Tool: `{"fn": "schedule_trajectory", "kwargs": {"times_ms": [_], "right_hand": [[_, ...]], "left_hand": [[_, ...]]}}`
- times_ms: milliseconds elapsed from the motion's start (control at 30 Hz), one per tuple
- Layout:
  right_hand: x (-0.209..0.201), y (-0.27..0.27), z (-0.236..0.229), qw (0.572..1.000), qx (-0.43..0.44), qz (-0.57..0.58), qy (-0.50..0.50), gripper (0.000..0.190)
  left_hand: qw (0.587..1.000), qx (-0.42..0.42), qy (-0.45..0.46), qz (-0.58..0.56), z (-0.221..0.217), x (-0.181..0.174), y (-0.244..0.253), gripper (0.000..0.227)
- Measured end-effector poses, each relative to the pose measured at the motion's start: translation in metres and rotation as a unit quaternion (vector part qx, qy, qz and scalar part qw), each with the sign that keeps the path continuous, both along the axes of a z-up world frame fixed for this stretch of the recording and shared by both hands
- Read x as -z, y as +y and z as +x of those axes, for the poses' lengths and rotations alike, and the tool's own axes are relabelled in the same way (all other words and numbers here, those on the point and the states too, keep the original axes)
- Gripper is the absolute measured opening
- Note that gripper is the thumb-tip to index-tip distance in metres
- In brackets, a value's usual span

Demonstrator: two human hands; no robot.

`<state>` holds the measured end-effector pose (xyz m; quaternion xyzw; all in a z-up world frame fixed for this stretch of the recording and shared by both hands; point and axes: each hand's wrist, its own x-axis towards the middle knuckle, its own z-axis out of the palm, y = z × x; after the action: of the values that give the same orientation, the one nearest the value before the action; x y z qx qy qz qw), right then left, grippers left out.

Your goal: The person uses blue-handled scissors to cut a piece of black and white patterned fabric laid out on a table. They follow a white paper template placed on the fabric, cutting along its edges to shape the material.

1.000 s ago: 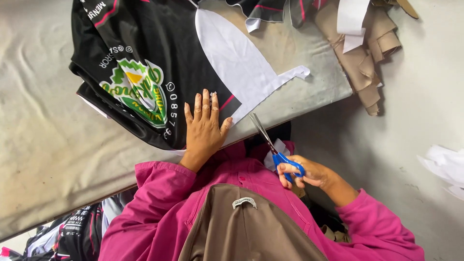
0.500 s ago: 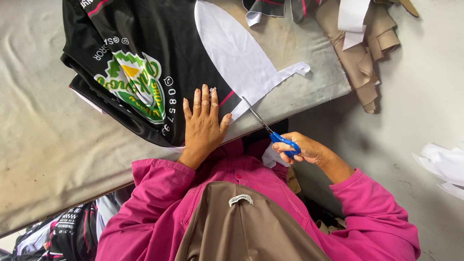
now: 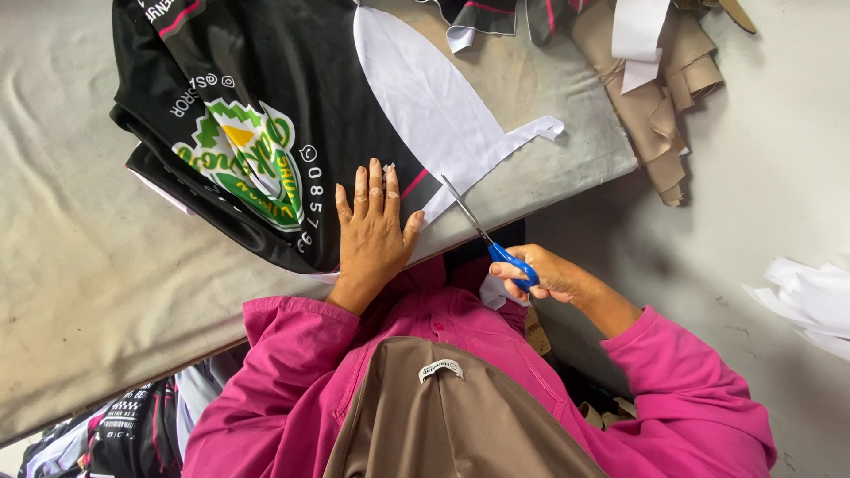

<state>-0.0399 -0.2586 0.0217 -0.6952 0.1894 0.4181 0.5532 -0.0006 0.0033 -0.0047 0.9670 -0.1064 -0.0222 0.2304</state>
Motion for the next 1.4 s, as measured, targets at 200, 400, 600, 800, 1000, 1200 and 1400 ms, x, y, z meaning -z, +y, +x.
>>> {"fn": "schedule_trajectory", "kwargs": {"times_ms": [200,400,600,800,1000,1200,1400], "right_hand": [[-0.003,0.005,0.006,1.000,0.003,-0.015,-0.001,0.033],[-0.008,0.005,0.009,0.999,-0.002,-0.033,-0.010,0.034],[-0.012,-0.001,0.016,0.998,-0.030,-0.054,-0.022,0.032],[-0.013,0.000,0.018,0.998,-0.031,-0.060,-0.014,0.033],[-0.019,0.005,0.023,0.997,-0.049,-0.059,-0.004,0.033],[-0.019,0.013,0.030,0.997,-0.047,-0.058,-0.007,0.033],[-0.001,0.002,0.030,0.997,-0.048,-0.065,-0.012,0.035]], "left_hand": [[1.000,-0.001,-0.003,-0.005,0.000,-0.002,0.001,0.066],[1.000,0.000,0.008,-0.010,0.000,-0.003,0.002,0.067],[1.000,0.000,0.012,-0.006,0.000,-0.002,0.002,0.066],[1.000,-0.001,0.009,-0.004,0.000,-0.001,0.002,0.067],[1.000,-0.001,0.012,0.000,0.000,0.000,0.001,0.067],[1.000,-0.001,0.006,-0.002,0.000,-0.002,0.001,0.067],[1.000,-0.002,0.005,-0.008,0.000,-0.002,0.002,0.066]]}}
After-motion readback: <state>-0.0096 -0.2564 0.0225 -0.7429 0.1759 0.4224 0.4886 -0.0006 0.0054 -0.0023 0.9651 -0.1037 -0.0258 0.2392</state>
